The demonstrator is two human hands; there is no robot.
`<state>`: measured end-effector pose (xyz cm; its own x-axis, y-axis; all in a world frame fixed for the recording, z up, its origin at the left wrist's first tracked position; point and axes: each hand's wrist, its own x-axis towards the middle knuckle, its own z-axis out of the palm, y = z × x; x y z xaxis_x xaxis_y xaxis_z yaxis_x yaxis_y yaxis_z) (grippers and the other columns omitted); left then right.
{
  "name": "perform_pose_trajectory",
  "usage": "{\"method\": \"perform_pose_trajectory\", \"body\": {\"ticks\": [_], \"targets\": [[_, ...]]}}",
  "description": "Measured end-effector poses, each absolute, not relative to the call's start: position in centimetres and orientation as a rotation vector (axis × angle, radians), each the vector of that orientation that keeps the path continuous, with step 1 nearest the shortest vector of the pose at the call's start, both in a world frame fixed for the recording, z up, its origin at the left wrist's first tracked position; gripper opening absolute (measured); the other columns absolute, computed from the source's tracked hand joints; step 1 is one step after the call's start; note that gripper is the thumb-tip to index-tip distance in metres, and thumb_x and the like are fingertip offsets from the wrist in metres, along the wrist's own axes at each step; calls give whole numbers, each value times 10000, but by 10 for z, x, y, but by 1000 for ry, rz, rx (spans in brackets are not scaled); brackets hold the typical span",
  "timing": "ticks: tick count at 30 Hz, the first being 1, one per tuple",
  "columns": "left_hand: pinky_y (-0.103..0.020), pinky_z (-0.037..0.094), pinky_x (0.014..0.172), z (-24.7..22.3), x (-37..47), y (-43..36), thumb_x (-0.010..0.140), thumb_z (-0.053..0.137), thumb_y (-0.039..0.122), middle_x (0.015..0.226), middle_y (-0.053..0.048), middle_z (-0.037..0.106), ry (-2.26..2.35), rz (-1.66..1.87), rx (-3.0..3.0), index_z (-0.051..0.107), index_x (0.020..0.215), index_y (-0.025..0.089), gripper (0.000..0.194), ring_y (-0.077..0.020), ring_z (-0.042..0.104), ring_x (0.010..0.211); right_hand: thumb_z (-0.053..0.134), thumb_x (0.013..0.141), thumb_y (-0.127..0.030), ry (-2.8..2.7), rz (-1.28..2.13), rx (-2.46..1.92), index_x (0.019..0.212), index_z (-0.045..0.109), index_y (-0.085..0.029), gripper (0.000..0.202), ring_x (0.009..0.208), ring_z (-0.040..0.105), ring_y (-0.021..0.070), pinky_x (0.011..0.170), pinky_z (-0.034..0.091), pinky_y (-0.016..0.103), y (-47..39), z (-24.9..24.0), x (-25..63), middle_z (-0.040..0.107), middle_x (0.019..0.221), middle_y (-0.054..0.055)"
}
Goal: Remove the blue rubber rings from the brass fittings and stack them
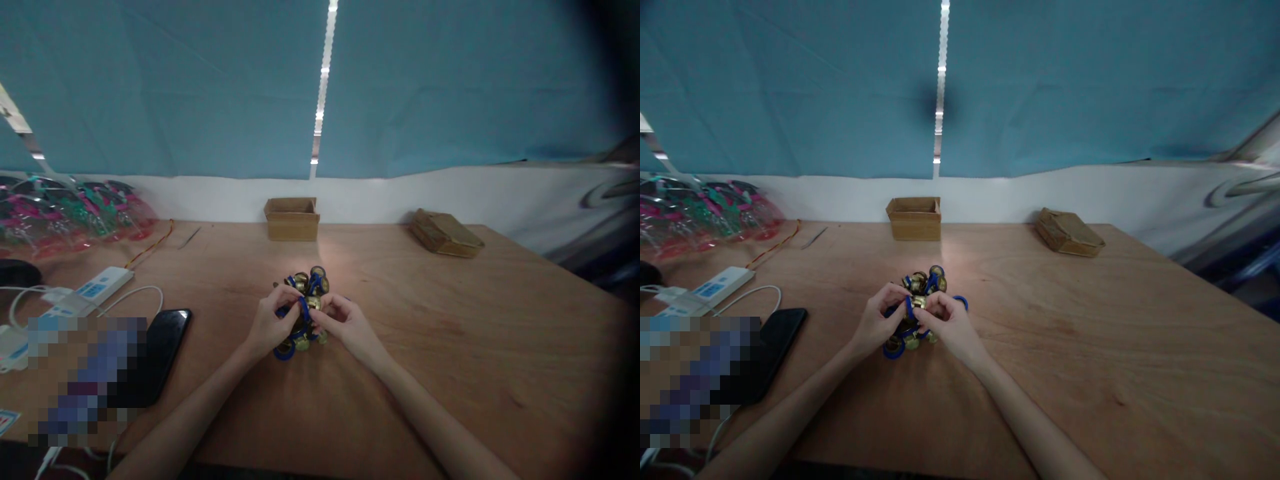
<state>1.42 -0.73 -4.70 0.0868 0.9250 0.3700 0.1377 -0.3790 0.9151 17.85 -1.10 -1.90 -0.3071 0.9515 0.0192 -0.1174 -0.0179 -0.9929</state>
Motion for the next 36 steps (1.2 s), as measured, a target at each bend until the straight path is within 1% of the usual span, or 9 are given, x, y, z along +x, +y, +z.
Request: {"method": "perform_pose_trajectory", "body": {"ticks": [8, 13, 18, 22, 24, 26, 28, 34, 36], "targets": [[-259, 517, 731, -48, 14, -8, 844, 564, 203, 818, -44, 669, 1063, 1362, 1632, 553, 931, 176, 91, -165, 672, 794, 758, 681, -395, -1325, 1543, -931, 694, 486, -198, 335, 488, 539, 74, 498, 462, 205, -11, -19, 179, 554, 597, -70], [-242, 514, 718, -45, 12, -6, 836, 569, 208, 814, -35, 670, 1078, 1380, 1651, 566, 930, 173, 101, -148, 663, 769, 756, 682, -412, -1319, 1522, -948, 708, 476, -204, 350, 513, 538, 86, 513, 471, 221, -10, -20, 179, 559, 608, -61], [-213, 495, 649, -37, -1, 1, 805, 610, 276, 754, -11, 664, 1265, 1448, 1641, 600, 869, 175, 119, -130, 641, 696, 738, 690, -460, -1320, 1451, -999, 711, 455, -211, 378, 529, 544, 101, 516, 466, 231, -8, -20, 181, 549, 603, -58], [-233, 502, 629, -34, -19, 15, 805, 595, 345, 759, -21, 676, 1397, 1465, 1537, 580, 876, 175, 184, -148, 651, 688, 727, 695, -482, -1294, 1425, -1046, 722, 446, -218, 387, 497, 532, 105, 490, 441, 238, -7, -23, 182, 550, 589, -59], [-239, 502, 623, -36, -31, 23, 809, 573, 346, 777, -32, 690, 1574, 1370, 1546, 585, 885, 174, 189, -155, 661, 692, 731, 690, -482, -1288, 1422, -1049, 722, 441, -220, 392, 497, 533, 108, 490, 438, 240, -7, -24, 182, 548, 585, -59], [-234, 491, 628, -41, -44, 30, 804, 562, 336, 772, -27, 697, 1893, 1176, 1603, 598, 901, 180, 187, -150, 661, 692, 730, 693, -479, -1292, 1420, -1046, 725, 441, -220, 390, 502, 534, 110, 495, 437, 241, -6, -25, 182, 547, 584, -59], [-250, 476, 625, -45, -55, 34, 794, 563, 324, 766, -38, 697, 2045, 1087, 1602, 604, 905, 177, 189, -164, 656, 687, 719, 708, -475, -1304, 1412, -1038, 732, 441, -219, 379, 506, 532, 109, 498, 434, 239, -6, -26, 182, 546, 587, -58], [-304, 446, 669, -55, -71, 30, 766, 589, 323, 723, -56, 668, 2256, 875, 1657, 616, 819, 185, 150, -219, 632, 718, 702, 733, -459, -1338, 1400, -995, 756, 430, -222, 362, 510, 521, 105, 494, 435, 239, -6, -27, 182, 535, 611, -59], [-335, 449, 722, -55, -69, 28, 764, 592, 314, 797, -86, 658, 2306, 843, 1699, 614, 840, 173, 162, -248, 625, 798, 700, 732, -462, -1351, 1393, -999, 755, 422, -225, 366, 502, 513, 104, 489, 435, 240, -7, -27, 181, 526, 611, -61]]}}
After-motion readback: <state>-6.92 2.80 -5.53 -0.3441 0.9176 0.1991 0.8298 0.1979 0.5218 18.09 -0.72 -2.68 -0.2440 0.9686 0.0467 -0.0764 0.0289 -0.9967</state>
